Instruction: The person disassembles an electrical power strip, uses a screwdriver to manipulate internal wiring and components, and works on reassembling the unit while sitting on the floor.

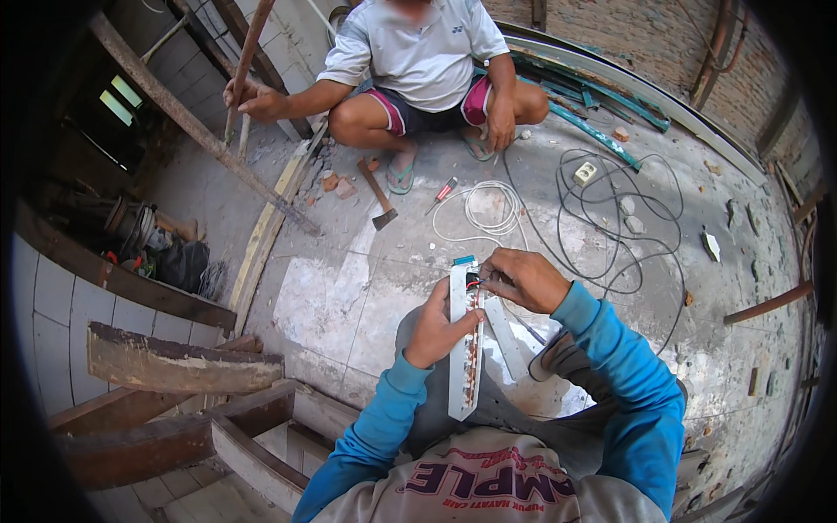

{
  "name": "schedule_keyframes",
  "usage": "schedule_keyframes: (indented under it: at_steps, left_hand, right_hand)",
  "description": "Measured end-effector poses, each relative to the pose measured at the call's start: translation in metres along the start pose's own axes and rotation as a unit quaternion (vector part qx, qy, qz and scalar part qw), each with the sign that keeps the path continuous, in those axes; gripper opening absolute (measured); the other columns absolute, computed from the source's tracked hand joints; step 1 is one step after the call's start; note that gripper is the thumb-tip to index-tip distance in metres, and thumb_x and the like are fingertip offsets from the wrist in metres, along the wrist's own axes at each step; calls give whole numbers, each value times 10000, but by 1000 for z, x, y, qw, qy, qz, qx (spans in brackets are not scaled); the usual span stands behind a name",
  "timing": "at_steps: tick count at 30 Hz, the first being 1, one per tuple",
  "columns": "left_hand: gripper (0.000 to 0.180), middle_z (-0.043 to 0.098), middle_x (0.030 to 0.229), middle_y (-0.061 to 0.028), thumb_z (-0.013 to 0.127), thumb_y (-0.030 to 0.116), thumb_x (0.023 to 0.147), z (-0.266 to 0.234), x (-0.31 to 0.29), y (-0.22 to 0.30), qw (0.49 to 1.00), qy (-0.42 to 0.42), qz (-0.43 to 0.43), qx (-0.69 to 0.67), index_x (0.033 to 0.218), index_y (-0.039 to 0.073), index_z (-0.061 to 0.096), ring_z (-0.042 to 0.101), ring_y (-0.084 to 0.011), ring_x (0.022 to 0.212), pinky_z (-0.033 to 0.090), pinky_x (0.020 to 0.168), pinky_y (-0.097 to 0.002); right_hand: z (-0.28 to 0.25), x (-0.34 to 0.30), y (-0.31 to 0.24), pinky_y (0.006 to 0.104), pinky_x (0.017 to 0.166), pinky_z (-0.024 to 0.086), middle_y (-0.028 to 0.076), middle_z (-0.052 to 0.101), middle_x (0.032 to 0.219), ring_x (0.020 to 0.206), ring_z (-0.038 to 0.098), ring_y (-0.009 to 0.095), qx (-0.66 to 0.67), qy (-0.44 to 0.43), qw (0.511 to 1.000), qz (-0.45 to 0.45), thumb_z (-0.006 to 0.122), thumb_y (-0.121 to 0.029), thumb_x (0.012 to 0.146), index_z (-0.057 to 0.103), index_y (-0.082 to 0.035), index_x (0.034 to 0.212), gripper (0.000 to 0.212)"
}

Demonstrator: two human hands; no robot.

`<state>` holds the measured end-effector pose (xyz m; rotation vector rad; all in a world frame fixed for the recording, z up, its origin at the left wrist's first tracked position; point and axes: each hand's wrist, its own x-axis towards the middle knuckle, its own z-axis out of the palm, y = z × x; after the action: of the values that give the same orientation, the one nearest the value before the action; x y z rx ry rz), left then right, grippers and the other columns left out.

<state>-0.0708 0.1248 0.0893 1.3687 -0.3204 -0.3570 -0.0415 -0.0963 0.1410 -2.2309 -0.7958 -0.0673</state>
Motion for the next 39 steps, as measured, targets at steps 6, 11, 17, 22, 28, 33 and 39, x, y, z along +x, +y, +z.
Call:
schedule_keyframes:
  at_steps: [6,11,17,22,28,33,39]
  left_hand:
    - [633,576,1211,-78,741,31,858,-3,2,-8,999,2,18,46,1405,-6,424,561,-138,1089,474,946,-291]
    - [642,588,1198,-83,745,35,853,-1,2,-1,999,5,-6,41,1406,-6,421,572,-144,1084,480,946,-297]
    - [635,611,1172,-85,743,36,854,4,3,4,999,6,-1,41,1400,-2,423,597,-139,1056,498,921,-293]
    - [606,591,1172,-67,718,-28,849,13,4,4,998,27,40,51,1382,-16,431,589,-122,1017,523,830,-274]
    - [609,610,1153,-70,731,-18,843,18,8,9,989,39,76,117,1376,-24,435,597,-130,1039,521,868,-291]
    - [581,618,1157,-74,740,6,844,20,9,10,998,36,10,44,1354,-9,463,601,-136,1050,506,911,-300]
    - [538,610,1169,-58,742,55,872,8,11,0,999,-5,-12,-38,1341,-2,484,582,-123,1059,483,939,-290]
  right_hand:
    - [-3,4,2,437,696,515,163,637,903,806,655,350,-44,-24,999,-10,676,-171,904,604,-23,993,188]
    - [2,4,-5,436,638,524,127,608,839,758,657,328,-179,14,981,-69,671,-167,864,576,-35,949,183]
    - [10,-5,5,405,597,524,89,570,796,702,643,282,-218,59,966,-124,694,-156,817,562,-53,979,232]
    - [13,-9,2,391,589,521,77,563,798,683,634,258,-220,97,963,-125,700,-146,809,570,-52,1012,259]
    - [17,-16,-6,399,599,522,90,566,801,680,635,274,-252,107,960,-62,693,-139,813,571,-50,1034,268]
    - [10,-14,-1,445,638,525,141,615,833,740,653,336,-141,80,987,-18,672,-146,861,588,-38,1031,218]
    - [-2,-8,-3,442,702,541,186,687,888,815,688,361,0,55,998,32,672,-116,869,642,8,995,178]
